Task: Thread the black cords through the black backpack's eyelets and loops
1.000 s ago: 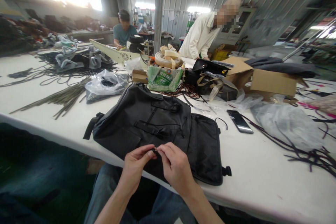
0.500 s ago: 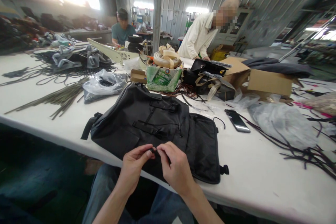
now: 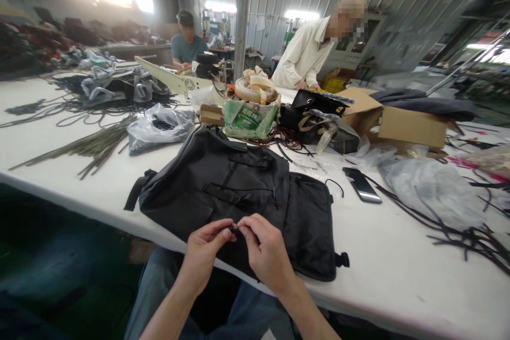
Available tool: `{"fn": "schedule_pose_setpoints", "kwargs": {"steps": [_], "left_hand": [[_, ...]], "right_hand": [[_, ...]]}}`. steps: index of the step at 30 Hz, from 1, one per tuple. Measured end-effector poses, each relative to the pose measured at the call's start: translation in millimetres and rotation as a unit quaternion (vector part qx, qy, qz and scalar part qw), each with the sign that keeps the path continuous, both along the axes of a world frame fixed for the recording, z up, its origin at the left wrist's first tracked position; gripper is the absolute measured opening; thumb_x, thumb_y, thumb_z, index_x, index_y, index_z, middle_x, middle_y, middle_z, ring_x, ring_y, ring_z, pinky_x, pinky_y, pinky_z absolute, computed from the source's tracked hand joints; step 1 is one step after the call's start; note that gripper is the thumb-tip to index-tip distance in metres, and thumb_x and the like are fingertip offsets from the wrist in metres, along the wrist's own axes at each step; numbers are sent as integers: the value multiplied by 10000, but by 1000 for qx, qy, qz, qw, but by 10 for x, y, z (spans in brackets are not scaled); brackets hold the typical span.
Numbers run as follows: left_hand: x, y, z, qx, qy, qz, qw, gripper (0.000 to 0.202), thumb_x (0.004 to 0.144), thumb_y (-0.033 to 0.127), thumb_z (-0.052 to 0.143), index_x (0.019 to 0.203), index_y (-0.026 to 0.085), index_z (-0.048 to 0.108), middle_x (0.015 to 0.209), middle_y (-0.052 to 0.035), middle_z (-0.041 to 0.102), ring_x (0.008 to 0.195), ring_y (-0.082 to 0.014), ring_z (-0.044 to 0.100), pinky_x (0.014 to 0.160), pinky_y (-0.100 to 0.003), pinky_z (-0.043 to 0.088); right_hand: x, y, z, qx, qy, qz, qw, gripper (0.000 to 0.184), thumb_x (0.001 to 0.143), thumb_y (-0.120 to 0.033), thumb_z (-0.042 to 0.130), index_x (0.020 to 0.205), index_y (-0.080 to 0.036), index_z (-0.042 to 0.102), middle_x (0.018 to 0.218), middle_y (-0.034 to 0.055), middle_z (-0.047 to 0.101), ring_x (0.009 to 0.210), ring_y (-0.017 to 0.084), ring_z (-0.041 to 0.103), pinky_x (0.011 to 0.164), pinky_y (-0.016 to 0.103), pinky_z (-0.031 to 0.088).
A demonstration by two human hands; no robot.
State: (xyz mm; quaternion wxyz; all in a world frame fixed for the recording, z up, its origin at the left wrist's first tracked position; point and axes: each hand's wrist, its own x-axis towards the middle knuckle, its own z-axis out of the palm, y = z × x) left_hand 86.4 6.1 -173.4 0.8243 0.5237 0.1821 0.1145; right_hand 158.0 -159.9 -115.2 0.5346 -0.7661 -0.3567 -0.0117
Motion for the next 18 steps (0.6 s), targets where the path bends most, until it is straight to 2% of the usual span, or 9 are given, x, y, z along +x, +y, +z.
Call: {"fn": "schedule_pose_setpoints", "kwargs": {"steps": [18], "left_hand": [[-30,21,27,-26,-13,-11,1000,410,795,413,1011,1115,188,888,985,-111,872,845,-201,786,850,-276,629]], "right_hand": [[55,8,103,-17,26,43,999,221,1118,-147,531,1028,-238,711,979,33,709,914,185,697,844,303,535]]}}
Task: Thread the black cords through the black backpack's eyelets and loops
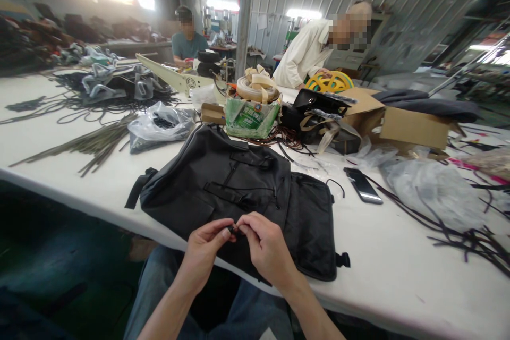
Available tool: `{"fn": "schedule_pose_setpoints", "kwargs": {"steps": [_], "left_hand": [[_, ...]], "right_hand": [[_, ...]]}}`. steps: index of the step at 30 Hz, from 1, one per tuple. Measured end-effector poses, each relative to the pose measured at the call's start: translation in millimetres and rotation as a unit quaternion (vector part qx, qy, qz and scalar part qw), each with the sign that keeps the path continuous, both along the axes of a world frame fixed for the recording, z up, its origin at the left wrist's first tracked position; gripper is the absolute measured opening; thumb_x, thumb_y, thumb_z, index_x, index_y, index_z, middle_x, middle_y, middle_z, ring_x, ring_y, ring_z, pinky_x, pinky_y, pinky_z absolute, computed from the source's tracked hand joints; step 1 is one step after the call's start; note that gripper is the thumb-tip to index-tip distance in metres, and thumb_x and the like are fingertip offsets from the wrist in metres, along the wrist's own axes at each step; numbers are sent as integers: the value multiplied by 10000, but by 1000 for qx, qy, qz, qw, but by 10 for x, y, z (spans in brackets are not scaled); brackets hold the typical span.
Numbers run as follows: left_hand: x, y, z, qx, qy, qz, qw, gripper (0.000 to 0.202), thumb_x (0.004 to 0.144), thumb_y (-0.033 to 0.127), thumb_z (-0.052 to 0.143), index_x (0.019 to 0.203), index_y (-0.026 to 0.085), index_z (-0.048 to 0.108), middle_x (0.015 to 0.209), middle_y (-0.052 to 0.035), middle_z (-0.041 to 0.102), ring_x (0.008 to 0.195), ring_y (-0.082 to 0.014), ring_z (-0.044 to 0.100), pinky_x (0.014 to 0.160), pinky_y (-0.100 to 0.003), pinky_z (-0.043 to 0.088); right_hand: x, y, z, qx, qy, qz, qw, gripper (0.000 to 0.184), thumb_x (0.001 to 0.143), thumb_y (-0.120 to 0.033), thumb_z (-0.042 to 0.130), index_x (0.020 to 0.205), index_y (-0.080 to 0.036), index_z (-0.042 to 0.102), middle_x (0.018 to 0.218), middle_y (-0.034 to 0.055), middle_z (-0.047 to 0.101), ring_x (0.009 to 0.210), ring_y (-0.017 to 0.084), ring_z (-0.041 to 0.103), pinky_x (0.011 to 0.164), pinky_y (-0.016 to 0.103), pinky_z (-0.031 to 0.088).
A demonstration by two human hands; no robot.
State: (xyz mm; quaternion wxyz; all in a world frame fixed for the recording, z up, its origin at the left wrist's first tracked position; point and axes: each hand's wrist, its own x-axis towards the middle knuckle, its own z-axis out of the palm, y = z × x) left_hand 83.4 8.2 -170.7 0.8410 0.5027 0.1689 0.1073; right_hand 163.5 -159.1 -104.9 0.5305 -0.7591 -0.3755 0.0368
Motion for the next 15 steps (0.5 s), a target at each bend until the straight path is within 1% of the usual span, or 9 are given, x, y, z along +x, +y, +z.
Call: {"fn": "schedule_pose_setpoints", "kwargs": {"steps": [7,15], "left_hand": [[-5,2,13,-6,0,1,1000,441,783,437,1022,1120,187,886,976,-114,872,838,-192,783,842,-259,619],[-8,9,-4,-3,1,-3,1000,428,800,424,1011,1134,187,886,994,-115,872,845,-194,787,848,-259,617]], "right_hand": [[31,-3,37,-3,6,14,1000,224,1109,-122,551,1011,-234,718,961,18,710,898,171,692,834,282,524],[36,-15,28,-13,-6,18,1000,214,1112,-134,566,1029,-237,734,968,16,713,904,166,698,835,282,525]]}}
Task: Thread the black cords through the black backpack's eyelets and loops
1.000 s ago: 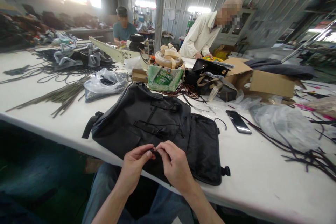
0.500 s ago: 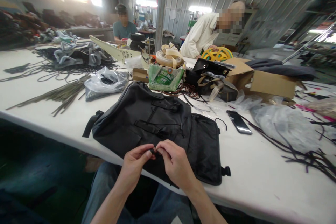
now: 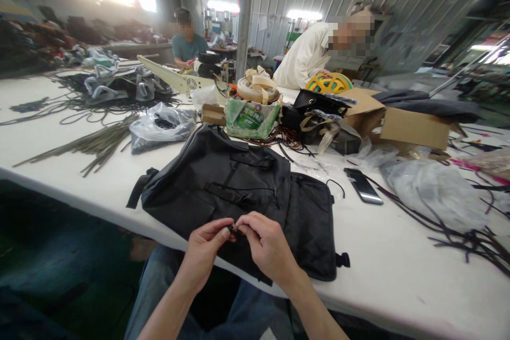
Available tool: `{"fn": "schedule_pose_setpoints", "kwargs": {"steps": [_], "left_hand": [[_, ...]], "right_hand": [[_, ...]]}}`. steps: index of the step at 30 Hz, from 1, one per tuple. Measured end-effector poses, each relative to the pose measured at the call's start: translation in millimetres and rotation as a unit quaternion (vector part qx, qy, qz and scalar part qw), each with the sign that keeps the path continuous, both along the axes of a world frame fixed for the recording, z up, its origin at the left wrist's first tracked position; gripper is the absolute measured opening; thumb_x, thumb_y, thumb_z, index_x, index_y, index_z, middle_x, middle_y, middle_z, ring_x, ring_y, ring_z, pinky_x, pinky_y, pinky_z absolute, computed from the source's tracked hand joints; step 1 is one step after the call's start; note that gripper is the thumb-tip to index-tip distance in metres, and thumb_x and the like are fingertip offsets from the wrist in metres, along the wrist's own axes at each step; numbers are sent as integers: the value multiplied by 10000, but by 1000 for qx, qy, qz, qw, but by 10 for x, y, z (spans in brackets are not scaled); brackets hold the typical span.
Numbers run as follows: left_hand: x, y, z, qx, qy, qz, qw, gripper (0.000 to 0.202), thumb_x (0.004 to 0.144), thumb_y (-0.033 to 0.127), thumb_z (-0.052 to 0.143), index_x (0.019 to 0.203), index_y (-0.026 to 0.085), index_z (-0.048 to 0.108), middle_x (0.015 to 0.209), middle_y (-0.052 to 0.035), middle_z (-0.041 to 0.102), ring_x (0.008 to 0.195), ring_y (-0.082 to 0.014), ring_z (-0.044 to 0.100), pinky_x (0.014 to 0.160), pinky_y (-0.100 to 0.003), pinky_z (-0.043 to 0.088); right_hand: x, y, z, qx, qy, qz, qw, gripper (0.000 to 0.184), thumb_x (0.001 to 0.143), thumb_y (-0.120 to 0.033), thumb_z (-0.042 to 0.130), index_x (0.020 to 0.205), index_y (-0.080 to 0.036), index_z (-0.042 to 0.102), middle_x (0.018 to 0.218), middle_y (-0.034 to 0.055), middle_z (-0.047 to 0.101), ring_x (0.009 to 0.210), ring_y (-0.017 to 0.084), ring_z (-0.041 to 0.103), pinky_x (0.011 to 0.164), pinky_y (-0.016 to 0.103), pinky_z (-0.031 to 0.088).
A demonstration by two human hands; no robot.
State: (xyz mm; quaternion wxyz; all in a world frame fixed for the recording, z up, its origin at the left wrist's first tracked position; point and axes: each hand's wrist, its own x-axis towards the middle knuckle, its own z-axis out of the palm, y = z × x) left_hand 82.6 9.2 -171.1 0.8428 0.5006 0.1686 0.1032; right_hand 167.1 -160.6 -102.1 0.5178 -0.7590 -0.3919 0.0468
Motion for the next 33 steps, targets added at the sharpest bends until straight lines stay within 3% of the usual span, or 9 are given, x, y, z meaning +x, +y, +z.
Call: {"fn": "schedule_pose_setpoints", "kwargs": {"steps": [13,26,30,33], "left_hand": [[-4,-7,14,10,-3,6,1000,406,799,405,999,1111,168,891,918,-113,859,824,-218,773,836,-308,622],[13,-44,48,32,1,9,999,421,792,419,1002,1099,153,890,862,-101,840,796,-200,739,815,-288,602],[27,-92,117,-4,-11,31,999,627,796,397,1012,1345,182,798,844,-34,801,762,-154,699,801,-258,586],[41,-113,161,-46,-12,46,998,572,772,381,1032,1260,186,804,823,-15,779,747,-130,686,773,-220,570]], "right_hand": [[-104,23,-7,-87,-165,-50,981,220,1097,-111,525,1014,-218,698,933,58,715,879,222,654,806,363,523],[-199,65,-97,-81,-254,-67,962,232,1076,-66,476,1022,-195,662,856,64,676,800,240,602,822,422,509],[-194,60,-110,-41,-212,-77,973,224,1086,-80,501,1037,-214,673,905,61,720,835,233,639,821,409,514],[-189,70,-118,2,-146,-89,985,209,1088,-94,550,1069,-241,697,958,46,756,889,225,677,826,395,522]]}}
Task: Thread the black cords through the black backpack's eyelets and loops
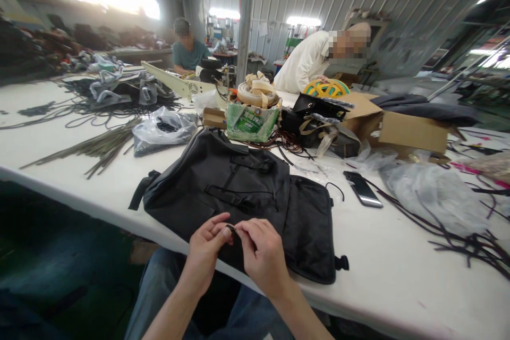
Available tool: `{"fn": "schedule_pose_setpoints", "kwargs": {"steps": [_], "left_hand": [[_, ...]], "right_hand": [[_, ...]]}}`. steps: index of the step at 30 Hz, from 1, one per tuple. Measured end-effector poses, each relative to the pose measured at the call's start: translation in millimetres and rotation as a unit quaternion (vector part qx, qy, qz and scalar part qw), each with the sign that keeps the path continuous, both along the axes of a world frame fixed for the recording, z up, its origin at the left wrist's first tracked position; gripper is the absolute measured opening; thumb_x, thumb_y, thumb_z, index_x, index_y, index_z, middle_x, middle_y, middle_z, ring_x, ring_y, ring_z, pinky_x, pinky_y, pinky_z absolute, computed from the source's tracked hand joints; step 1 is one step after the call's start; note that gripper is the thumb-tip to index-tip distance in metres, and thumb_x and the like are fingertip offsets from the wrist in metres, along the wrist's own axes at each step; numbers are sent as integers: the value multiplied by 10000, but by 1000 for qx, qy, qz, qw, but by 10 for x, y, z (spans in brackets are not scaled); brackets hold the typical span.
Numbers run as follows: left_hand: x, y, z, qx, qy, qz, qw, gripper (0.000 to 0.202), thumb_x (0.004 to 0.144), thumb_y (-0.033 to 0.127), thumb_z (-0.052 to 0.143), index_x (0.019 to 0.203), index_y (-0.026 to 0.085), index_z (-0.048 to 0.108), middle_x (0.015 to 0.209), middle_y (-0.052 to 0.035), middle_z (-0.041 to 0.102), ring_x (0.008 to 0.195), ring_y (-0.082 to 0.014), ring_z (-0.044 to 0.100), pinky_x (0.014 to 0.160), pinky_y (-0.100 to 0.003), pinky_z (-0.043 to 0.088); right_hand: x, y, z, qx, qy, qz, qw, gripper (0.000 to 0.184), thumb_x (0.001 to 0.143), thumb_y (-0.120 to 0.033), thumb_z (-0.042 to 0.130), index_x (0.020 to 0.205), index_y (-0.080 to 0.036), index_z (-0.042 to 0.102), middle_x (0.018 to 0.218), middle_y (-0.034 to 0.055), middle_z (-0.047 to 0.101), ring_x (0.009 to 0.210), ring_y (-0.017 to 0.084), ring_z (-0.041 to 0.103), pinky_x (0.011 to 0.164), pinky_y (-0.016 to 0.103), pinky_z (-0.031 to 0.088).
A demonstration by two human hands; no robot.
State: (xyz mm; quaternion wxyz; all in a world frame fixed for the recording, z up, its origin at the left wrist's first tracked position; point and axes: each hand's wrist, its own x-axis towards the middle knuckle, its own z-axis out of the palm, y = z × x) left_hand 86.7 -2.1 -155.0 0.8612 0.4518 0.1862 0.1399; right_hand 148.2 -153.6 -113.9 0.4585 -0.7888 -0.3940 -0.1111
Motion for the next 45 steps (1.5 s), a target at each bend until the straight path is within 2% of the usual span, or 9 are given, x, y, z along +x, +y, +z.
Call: {"fn": "schedule_pose_setpoints", "kwargs": {"steps": [2,4,11,17,23,27,33,38,45], "left_hand": [[8,1,16,-17,2,4,1000,475,734,397,1051,1089,169,833,825,-33,780,761,-138,691,760,-217,574],[13,12,23,-24,1,3,1000,455,707,418,1060,1019,161,850,832,-48,782,768,-147,690,756,-228,584],[29,-6,-12,-23,10,22,999,416,685,376,1066,1000,167,894,935,-73,822,822,-157,693,813,-240,598],[27,-42,-20,-21,14,27,999,400,674,373,1068,963,156,894,857,-69,809,753,-161,690,754,-246,590],[18,-35,-12,-17,1,35,999,374,678,366,1070,938,169,889,922,-51,787,867,-166,688,809,-218,580],[7,-3,-31,-23,-10,25,999,379,693,369,1068,965,175,889,941,-57,789,881,-164,689,840,-223,573],[-30,48,-38,-46,-7,-16,999,569,704,375,1066,1218,220,877,1025,-76,822,939,-177,710,926,-255,572],[-20,23,-2,9,-15,-19,1000,344,750,351,1020,1038,198,909,1016,-78,809,966,-205,683,884,-262,551],[-10,8,88,45,-37,-35,998,215,785,324,984,930,186,904,963,-55,722,952,-196,635,845,-249,517]], "right_hand": [[1,11,-8,17,5,-2,1000,202,1087,-98,572,1078,-249,706,978,40,770,909,222,690,849,399,529],[2,18,-19,22,-11,-1,1000,206,1086,-97,583,1101,-252,718,1013,43,778,937,220,700,874,405,534],[-36,-18,-100,-9,-49,-44,998,227,1074,-118,615,1150,-251,783,950,71,707,869,226,645,772,383,538],[-111,-15,-138,27,-9,-36,999,236,1073,-106,620,1148,-259,782,993,65,751,879,220,693,776,360,571],[-148,98,-165,77,39,-43,995,173,1082,-138,638,1110,-238,777,968,53,734,868,196,708,769,324,586],[-108,126,-171,95,70,-27,993,162,1078,-153,661,1097,-246,792,984,41,750,884,181,732,789,298,602],[-97,83,-110,90,125,-7,988,163,1091,-191,652,1091,-257,801,1006,33,764,907,176,749,813,275,614],[-95,31,-119,66,116,-3,991,183,1101,-200,632,1121,-263,802,1046,37,769,947,177,758,845,266,622],[-110,11,-175,79,98,-9,992,142,1093,-197,638,1086,-259,766,1025,27,764,940,171,755,849,255,616]]}}
